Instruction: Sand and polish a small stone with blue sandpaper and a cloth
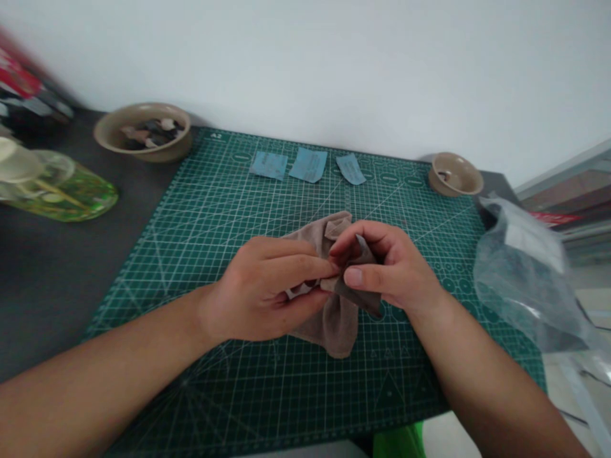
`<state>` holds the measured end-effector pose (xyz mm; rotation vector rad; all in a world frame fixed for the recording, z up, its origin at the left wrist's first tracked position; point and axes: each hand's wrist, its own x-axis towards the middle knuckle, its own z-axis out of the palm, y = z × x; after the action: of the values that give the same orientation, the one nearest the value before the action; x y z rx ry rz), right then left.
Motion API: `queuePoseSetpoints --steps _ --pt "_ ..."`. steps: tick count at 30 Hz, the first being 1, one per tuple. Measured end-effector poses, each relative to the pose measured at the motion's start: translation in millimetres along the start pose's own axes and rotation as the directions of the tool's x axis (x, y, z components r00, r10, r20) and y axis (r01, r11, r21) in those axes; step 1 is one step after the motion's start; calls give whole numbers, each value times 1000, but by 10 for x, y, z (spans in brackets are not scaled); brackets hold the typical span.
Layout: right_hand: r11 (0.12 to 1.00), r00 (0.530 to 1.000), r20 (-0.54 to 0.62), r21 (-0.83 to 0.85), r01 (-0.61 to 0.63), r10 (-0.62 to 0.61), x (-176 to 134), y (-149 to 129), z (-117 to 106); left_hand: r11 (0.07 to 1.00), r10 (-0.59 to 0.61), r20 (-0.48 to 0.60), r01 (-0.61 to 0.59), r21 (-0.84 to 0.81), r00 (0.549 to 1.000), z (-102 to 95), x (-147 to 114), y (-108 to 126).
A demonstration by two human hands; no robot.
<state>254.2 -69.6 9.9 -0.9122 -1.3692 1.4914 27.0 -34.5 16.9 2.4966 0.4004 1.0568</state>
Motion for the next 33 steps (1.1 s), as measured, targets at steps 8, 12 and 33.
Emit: queuePoseSetpoints --steps 8,12,33 --pt "998 999 -31 47 -34 36 -20 -12 14 1000 -27 -1 27 3 1000 -18 3 31" --pt "994 998 -32 92 -56 59 -21 -28 21 1000 -22 -4 22 -3 1000 -15 9 25" --pt "994 1000 18 105 14 -16 2 17 7 1000 21 -25 -22 -20 999 -1 18 8"
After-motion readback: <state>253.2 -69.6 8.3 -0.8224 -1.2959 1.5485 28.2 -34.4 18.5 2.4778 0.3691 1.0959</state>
